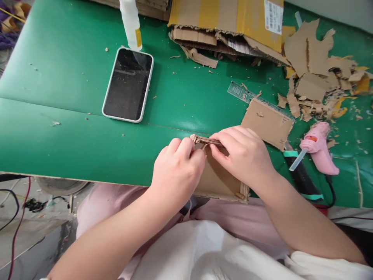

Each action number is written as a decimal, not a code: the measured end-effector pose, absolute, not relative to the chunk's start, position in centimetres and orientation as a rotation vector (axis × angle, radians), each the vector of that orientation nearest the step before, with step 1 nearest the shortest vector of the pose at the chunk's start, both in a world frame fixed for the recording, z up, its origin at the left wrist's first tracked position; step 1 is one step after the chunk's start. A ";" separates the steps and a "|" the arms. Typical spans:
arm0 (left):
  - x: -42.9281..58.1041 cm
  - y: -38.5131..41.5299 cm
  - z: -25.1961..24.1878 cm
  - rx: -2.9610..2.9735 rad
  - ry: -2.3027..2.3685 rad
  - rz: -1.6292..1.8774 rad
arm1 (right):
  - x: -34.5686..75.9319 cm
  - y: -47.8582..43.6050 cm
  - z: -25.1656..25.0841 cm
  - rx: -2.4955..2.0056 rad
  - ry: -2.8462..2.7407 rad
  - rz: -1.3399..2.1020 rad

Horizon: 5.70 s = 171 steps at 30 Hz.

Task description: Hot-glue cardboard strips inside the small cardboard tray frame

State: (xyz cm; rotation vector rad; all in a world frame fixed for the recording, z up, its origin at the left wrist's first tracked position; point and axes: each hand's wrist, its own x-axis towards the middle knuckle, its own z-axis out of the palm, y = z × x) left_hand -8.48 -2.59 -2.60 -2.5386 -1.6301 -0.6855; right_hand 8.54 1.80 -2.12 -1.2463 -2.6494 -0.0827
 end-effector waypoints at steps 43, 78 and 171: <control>-8.1 -1.2 -3.2 -2.509 -1.690 -0.760 | 10.2 2.1 -2.8 -1.054 -2.636 -0.190; -7.1 1.7 -2.6 -2.689 -1.539 -0.412 | 11.1 1.9 -2.9 -1.107 -2.667 -0.056; -9.7 -2.9 -2.6 -2.654 -1.470 -0.521 | 7.7 1.6 -3.2 -1.391 -2.568 -0.080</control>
